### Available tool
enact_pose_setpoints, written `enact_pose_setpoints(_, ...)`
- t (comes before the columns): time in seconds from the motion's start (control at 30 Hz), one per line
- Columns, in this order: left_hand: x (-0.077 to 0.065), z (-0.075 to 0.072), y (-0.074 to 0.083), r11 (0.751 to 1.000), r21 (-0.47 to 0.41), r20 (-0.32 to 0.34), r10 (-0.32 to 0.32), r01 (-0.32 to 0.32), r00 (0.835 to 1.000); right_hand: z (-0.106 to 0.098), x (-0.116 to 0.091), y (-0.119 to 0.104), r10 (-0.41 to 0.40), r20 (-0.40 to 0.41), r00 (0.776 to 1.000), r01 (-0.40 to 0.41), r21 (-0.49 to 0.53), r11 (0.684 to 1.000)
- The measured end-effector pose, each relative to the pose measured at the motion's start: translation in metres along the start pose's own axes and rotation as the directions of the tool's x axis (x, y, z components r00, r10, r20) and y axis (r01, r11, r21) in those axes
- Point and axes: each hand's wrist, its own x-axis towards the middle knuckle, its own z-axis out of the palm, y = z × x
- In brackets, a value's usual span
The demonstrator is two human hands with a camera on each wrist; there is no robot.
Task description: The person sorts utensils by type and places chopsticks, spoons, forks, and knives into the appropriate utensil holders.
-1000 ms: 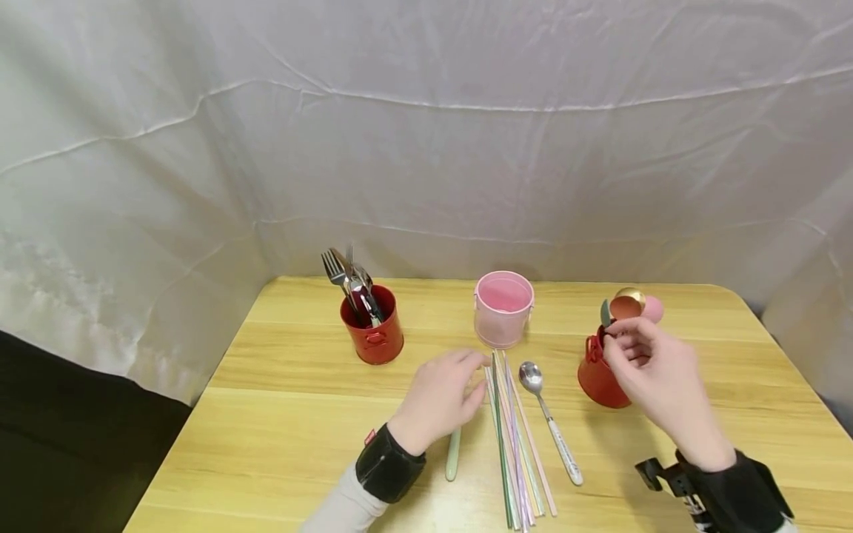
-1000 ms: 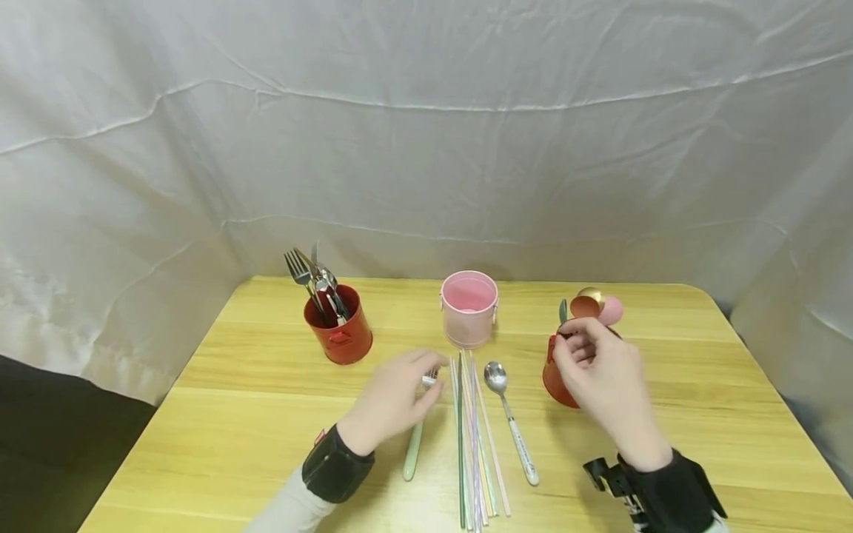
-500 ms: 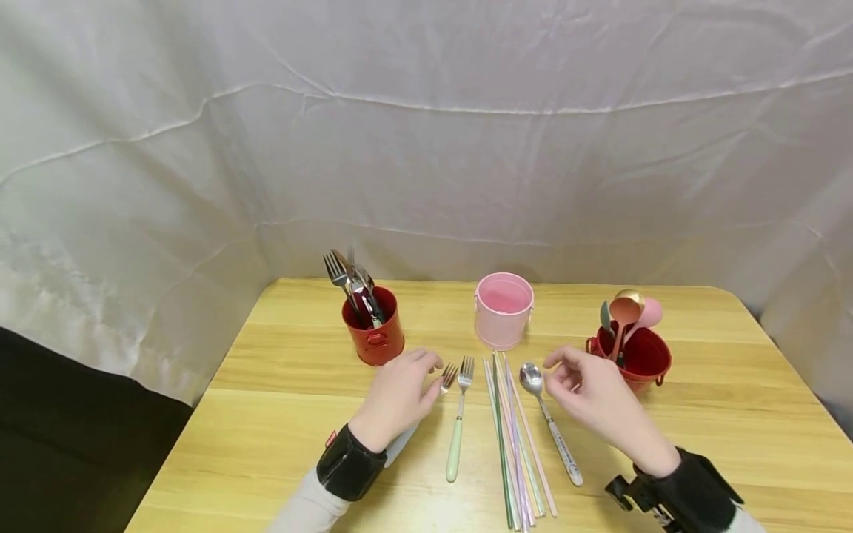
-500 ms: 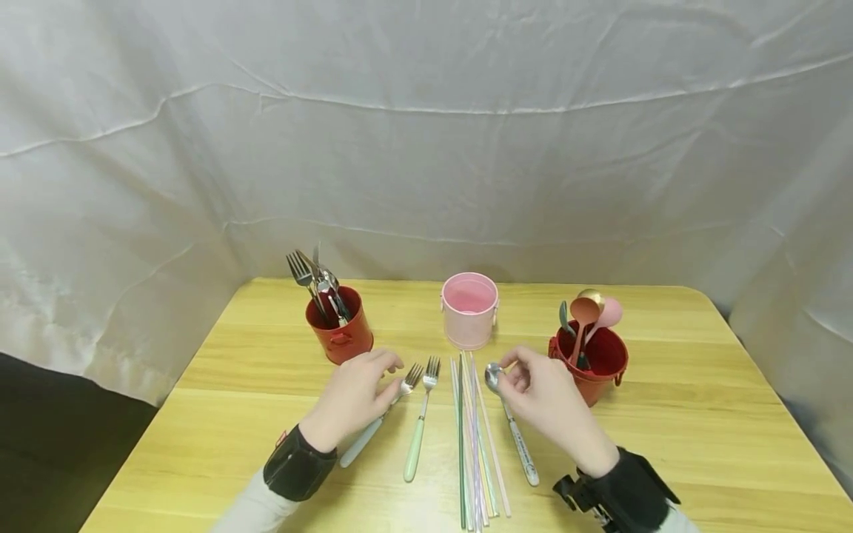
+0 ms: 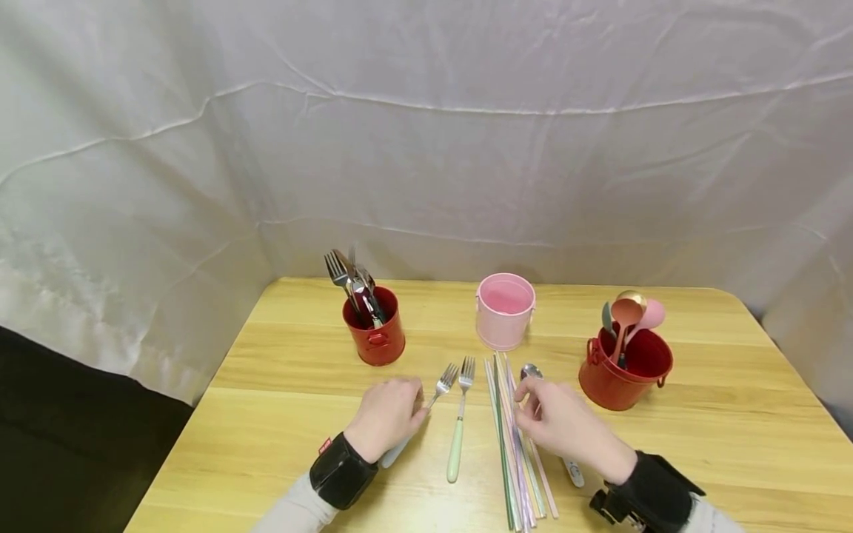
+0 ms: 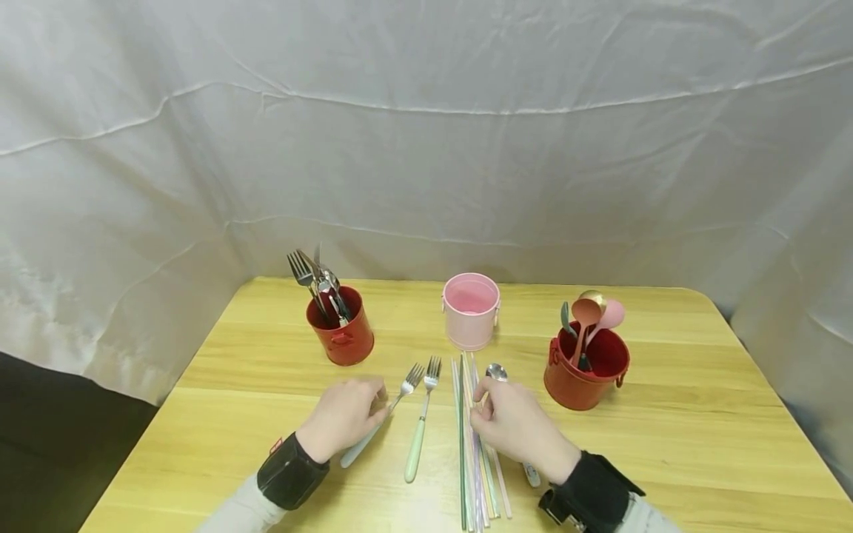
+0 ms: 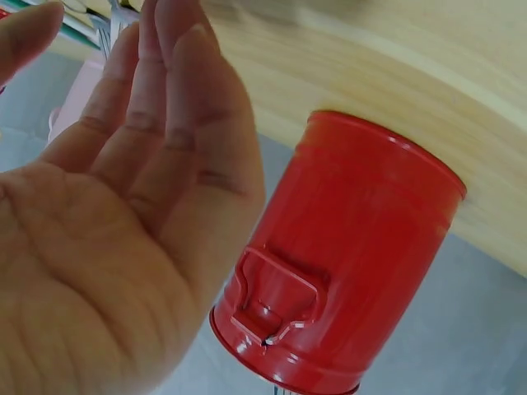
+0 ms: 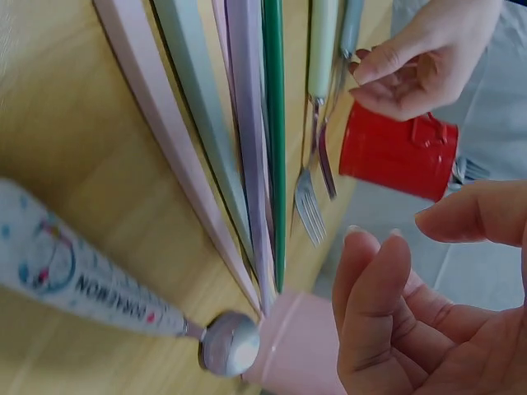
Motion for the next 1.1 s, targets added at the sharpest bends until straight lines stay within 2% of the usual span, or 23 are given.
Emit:
enact_pose_setpoints(0.33, 0.005, 0.006, 0.002, 0.998, -0.020, 0.099, -0.056, 0.058, 0.994, 0.014, 0.005, -0.007, -0.003, 0.068, 0.998, 0.003, 0.008, 1.000)
enact_pose_setpoints(0.6, 0.008, 0.009, 0.008, 0.997, -0.021, 0.084, -0.066, 0.068, 0.994, 0.022, 0.008, -0.015, 0.001, 0.113, 0.994, -0.005, 0.038, 0.999)
enact_pose_setpoints(0.93, 0.011, 0.011, 0.015, 0.994, 0.017, 0.125, -0.111, 0.110, 0.986, 0.029, 0.010, -0.018, -0.008, 0.124, 0.992, 0.000, 0.062, 0.998)
enact_pose_setpoints(1.1, 0.009, 0.011, 0.013, 0.996, -0.004, 0.096, -0.089, 0.090, 0.991, 0.029, 0.011, -0.019, -0.002, 0.116, 0.993, -0.006, 0.069, 0.998)
